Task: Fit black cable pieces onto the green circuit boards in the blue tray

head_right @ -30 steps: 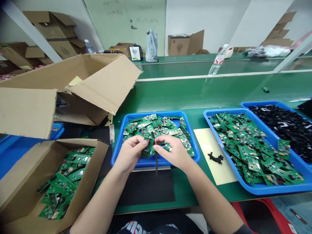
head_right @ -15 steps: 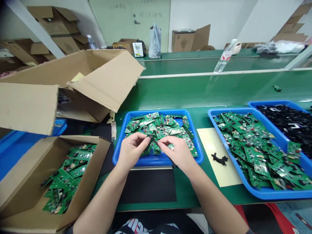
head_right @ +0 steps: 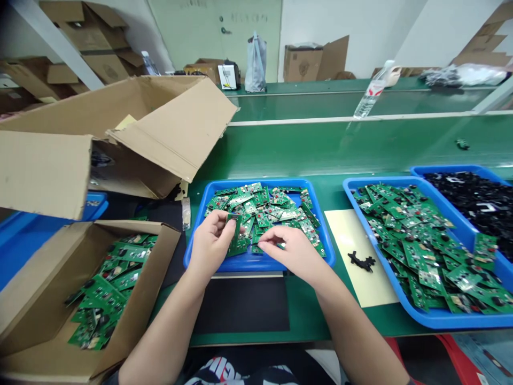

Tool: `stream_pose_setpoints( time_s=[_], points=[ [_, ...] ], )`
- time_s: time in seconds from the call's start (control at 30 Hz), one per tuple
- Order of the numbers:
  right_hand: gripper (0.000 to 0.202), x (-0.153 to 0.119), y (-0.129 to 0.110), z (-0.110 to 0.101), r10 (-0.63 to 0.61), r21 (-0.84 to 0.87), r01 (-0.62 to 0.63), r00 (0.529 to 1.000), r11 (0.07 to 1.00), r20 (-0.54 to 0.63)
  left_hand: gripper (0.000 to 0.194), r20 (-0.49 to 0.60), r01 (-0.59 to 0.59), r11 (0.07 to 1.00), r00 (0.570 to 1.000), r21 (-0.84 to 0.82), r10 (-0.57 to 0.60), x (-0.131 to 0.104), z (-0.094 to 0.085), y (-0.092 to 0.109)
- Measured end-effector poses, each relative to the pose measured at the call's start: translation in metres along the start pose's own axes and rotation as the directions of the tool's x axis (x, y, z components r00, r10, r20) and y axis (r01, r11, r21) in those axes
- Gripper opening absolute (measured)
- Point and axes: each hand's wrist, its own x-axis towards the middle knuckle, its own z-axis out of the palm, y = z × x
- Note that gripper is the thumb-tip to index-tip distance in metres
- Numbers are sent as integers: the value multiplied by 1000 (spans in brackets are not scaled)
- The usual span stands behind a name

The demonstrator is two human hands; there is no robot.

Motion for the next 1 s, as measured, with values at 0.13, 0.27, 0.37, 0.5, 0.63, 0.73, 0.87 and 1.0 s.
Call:
stream_pose_setpoints(
  time_s=[0.13,0.27,0.37,0.5,0.63,0.73,0.87,1.0],
  points=[
    [12,-2,-1,-1,-73,37,81,981,996,-181,19,262,221,907,956,-358,-130,0,4,5],
    [14,-4,-5,2,-257,-93,239,911,966,-324,18,438,336,843,889,-420,-136,-3,9,10],
    [16,-4,-6,6,-394,-256,321,859,912,-328,19,463,359,841,874,-405,-150,-4,12,11],
    [17,-1,-5,10,-505,-428,359,810,829,-298,21,474,408,812,860,-417,-189,-5,13,12],
    [17,0,-1,11,-564,-509,380,778,772,-276,25,485,433,786,852,-441,-197,-5,13,13],
    [16,0,1,11,-573,-524,382,774,761,-269,27,499,433,779,847,-454,-181,-6,14,12],
    [18,0,2,13,-558,-529,363,785,767,-270,27,497,420,786,851,-453,-168,-7,15,13],
    [18,-1,3,14,-512,-518,324,815,791,-273,28,508,419,796,845,-437,-166,-8,15,14]
  ],
)
